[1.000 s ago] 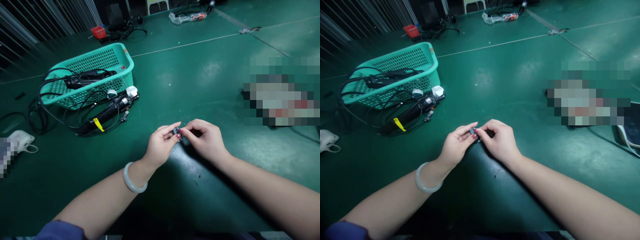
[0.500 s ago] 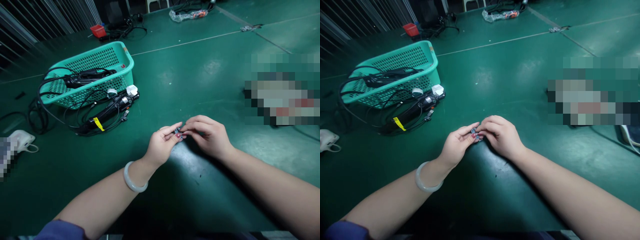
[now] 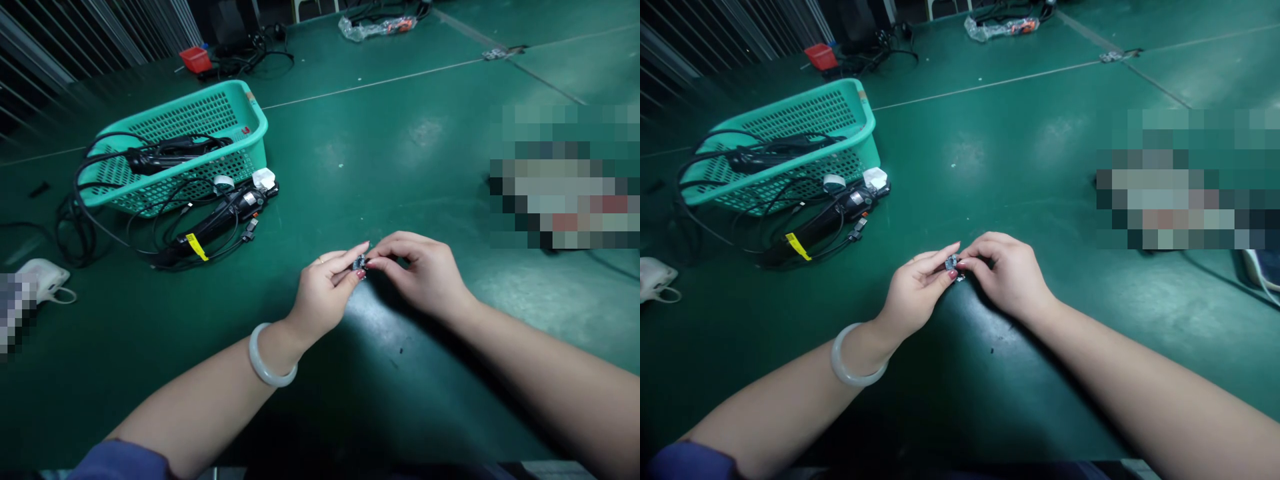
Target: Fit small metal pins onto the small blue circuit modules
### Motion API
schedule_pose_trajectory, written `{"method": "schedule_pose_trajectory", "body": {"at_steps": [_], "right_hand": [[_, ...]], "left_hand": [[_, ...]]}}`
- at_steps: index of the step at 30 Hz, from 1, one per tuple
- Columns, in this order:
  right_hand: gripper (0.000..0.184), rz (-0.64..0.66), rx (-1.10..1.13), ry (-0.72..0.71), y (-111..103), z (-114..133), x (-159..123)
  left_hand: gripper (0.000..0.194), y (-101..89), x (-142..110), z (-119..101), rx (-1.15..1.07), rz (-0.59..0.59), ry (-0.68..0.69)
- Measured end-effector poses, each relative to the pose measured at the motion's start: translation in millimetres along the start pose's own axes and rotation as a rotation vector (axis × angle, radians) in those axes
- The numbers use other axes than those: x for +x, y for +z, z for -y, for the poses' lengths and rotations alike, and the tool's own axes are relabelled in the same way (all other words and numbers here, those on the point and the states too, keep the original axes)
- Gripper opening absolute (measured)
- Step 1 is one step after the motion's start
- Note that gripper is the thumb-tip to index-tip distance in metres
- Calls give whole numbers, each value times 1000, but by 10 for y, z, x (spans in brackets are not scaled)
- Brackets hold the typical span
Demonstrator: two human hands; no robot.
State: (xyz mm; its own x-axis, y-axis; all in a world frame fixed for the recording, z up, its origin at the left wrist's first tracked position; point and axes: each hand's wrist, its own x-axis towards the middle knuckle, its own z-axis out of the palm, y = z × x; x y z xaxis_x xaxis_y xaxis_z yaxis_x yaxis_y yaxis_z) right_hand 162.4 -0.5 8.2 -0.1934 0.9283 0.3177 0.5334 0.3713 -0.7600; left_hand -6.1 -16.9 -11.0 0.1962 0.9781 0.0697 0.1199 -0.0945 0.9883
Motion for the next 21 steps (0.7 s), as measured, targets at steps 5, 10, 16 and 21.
{"method": "schedule_pose_trajectory", "body": {"at_steps": [5,10,16,21], "right_hand": [[10,-32,-11,68,45,26,-23],[10,-58,1,131,86,47,-37],[9,-77,-27,66,103,42,-43],[12,-99,-35,11,136,41,-46]], "left_hand": [[41,-1,-14,-5,15,5,-42],[43,19,-12,-52,-56,12,-128],[42,32,10,-97,-138,-4,-143],[34,33,17,-121,-181,-19,-184]]}}
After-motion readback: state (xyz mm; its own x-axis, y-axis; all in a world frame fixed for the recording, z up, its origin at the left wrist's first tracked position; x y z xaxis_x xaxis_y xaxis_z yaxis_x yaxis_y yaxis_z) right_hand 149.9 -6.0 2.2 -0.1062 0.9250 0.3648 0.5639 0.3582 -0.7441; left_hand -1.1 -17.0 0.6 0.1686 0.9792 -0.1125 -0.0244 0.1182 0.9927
